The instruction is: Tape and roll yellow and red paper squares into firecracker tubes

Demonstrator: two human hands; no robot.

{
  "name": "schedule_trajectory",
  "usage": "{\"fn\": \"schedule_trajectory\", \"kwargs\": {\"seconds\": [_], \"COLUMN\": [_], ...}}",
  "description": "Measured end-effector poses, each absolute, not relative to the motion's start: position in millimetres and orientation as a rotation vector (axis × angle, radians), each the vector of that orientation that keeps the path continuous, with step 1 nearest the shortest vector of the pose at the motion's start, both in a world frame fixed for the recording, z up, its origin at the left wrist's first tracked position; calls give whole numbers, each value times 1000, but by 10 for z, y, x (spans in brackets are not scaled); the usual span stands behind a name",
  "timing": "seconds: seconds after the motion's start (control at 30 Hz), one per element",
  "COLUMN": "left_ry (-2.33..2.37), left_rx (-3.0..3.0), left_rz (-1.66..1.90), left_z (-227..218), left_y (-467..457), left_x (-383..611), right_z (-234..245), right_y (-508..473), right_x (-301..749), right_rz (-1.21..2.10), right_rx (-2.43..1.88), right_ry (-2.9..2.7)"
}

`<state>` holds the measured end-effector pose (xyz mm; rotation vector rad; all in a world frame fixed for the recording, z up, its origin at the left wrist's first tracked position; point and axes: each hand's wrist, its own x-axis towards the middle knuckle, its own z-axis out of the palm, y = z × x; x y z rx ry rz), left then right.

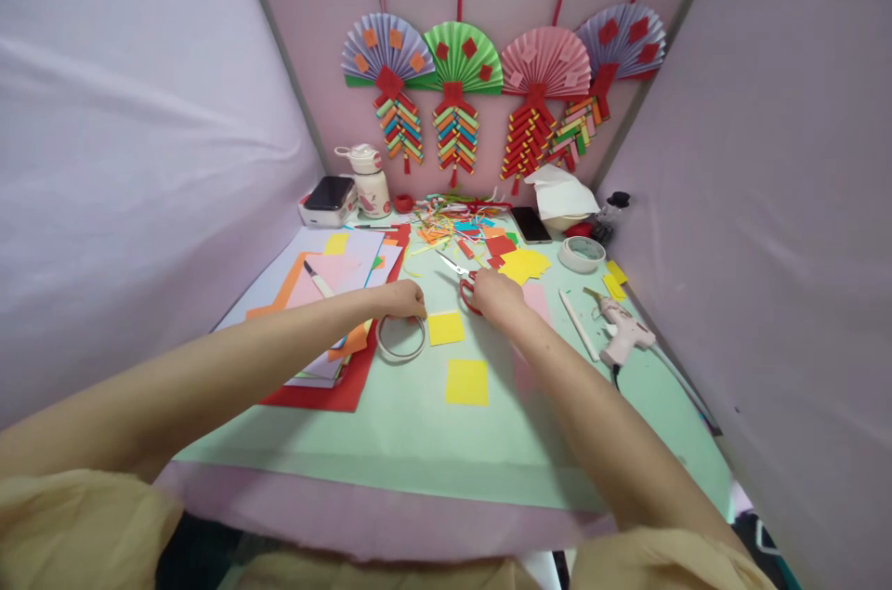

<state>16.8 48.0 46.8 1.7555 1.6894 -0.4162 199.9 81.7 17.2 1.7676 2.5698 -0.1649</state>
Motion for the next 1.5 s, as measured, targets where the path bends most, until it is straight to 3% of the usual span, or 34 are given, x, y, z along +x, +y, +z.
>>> {"fn": "schedule_trajectory", "kwargs": {"seconds": [0.27, 0.6, 1.5], "left_ry": [1758, 1741, 1686], "left_rx": [1830, 1842, 1794], "left_rz": [-360, -359, -335], "left_z": [511, 592, 405], "left_y": [436, 402, 567], "left_x": [177, 173, 92], "right_z": [108, 54, -68], "right_y": [113, -136, -80], "right_x": [2499, 2526, 2331], "right_rz": [-363, -56, -65], "right_rx": [1673, 1515, 1519], "right_ry": [2794, 2875, 2759]}}
